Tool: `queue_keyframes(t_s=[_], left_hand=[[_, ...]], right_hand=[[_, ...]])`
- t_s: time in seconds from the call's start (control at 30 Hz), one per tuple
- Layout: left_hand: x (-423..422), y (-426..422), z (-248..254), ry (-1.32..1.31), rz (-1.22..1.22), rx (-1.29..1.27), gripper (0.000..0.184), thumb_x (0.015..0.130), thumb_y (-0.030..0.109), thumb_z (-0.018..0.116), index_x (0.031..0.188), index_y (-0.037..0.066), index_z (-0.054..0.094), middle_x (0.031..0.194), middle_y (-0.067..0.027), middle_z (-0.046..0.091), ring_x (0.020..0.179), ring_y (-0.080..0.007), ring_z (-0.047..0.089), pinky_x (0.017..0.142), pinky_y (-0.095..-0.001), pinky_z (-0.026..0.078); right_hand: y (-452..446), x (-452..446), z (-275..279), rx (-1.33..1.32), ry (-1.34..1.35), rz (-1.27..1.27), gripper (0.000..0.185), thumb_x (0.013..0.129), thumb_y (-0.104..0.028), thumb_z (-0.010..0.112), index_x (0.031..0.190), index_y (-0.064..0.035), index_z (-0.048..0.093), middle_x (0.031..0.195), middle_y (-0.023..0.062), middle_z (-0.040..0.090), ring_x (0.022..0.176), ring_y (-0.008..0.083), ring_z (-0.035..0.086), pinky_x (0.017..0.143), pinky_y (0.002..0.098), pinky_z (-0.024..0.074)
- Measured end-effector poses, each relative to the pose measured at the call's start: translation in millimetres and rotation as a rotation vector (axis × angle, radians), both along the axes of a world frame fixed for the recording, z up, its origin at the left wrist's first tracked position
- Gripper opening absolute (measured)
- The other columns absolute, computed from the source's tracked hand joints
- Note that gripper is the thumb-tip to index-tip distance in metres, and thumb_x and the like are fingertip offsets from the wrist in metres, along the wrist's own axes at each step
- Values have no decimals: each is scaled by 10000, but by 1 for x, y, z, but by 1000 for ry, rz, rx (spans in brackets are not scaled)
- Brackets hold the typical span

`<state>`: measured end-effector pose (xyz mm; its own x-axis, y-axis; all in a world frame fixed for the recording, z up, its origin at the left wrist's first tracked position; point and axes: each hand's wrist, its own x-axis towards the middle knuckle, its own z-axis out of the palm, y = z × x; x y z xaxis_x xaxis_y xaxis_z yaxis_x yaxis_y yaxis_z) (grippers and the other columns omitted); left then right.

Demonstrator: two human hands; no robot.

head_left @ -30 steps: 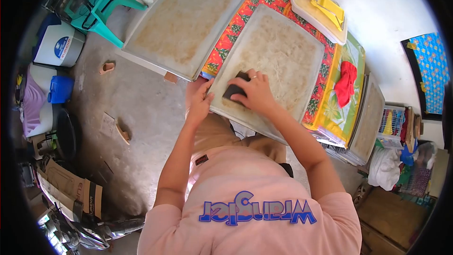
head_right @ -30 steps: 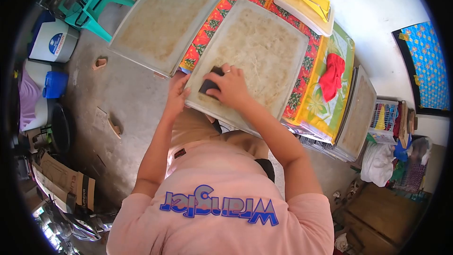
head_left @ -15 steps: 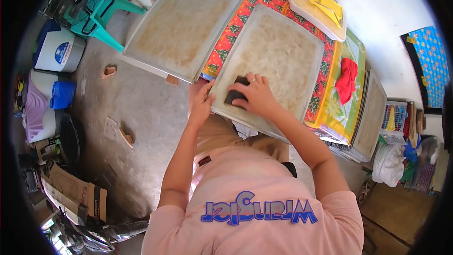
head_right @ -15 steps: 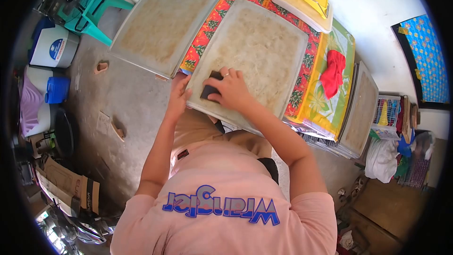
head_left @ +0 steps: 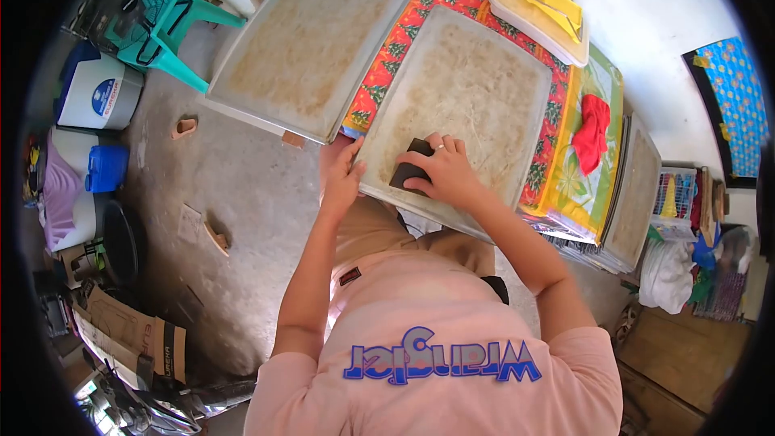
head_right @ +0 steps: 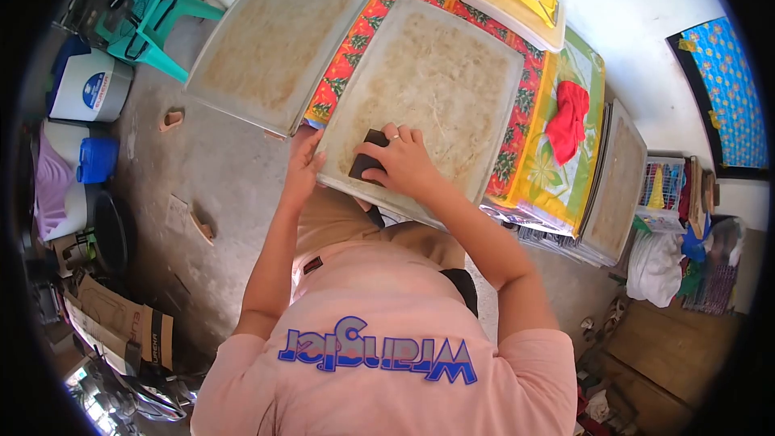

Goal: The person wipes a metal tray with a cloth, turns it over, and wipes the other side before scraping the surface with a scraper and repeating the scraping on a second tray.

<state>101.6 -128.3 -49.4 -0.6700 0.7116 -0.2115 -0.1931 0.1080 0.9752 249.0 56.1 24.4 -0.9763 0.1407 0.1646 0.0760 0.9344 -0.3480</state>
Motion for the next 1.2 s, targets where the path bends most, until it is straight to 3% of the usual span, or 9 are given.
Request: queue_keyframes(t_s=[0.07,0.13,0.53,0.67,0.8,0.87,0.93,1.1,1.2], left_hand=[[-2,0,-24,115,-5,113,502,946,-8,504,1438,58,431,1340,-111,547,1125,-135,540,905,-240,464],[2,0,0,-16,7,44,500,941,-18,506,1432,34,429,1339,-113,546,1147,-143,531,946,-249,442],[1,-1,2,-25,6,39,515,938,-35,504,1441,35,417,1384,-118,518,1125,-137,555,946,-241,440],[0,-1,-15,100,-6,75,527,940,-32,503,1452,45,405,1409,-126,498,1161,-145,544,966,-246,430],[2,1,14,-51,-11,-1,521,944,-30,496,1452,25,393,1434,-138,473,1281,-172,466,1044,-265,363],[0,0,-6,12,-26,77,521,942,-37,494,1450,16,391,1436,-142,471,1317,-180,436,1069,-271,338],[0,1,-3,13,-19,70,522,938,-44,498,1446,13,395,1429,-142,479,1300,-179,453,1062,-272,349],[-3,-1,-13,25,-21,94,513,940,-46,500,1441,9,402,1413,-138,494,1283,-178,469,1046,-271,364],[1,-2,4,-38,-14,39,503,945,-37,498,1438,8,406,1401,-131,503,1280,-167,468,1034,-264,374]], right_hand=[[16,-2,-3,-13,15,-118,387,744,-392,760,1112,-326,662,1028,139,543,992,339,501,846,449,357],[33,-6,0,-9,20,-252,395,738,-389,765,1113,-320,660,1046,143,541,1003,340,503,856,453,356],[-10,-34,-8,-62,-23,36,436,726,-408,770,1135,-335,640,1109,152,534,1056,366,499,883,480,358],[68,-47,-22,-66,113,-462,445,710,-405,781,1124,-282,672,1033,169,599,1006,377,554,865,503,422],[112,-50,-23,6,81,-717,478,728,-422,774,1170,-285,654,1087,179,606,1095,389,507,912,531,377],[100,-55,-20,-101,-4,-451,486,729,-428,774,1176,-288,644,1132,181,581,1128,390,480,931,537,353],[66,-60,-6,19,-61,-250,440,742,-427,764,1150,-310,648,1133,156,541,1095,359,492,905,499,363],[100,-84,-15,-30,-1,-568,423,752,-424,749,1147,-318,644,1106,158,543,1070,359,496,891,496,366],[70,-75,-14,-113,-62,-331,440,738,-430,757,1149,-327,638,1110,164,543,1074,362,496,891,497,367]])
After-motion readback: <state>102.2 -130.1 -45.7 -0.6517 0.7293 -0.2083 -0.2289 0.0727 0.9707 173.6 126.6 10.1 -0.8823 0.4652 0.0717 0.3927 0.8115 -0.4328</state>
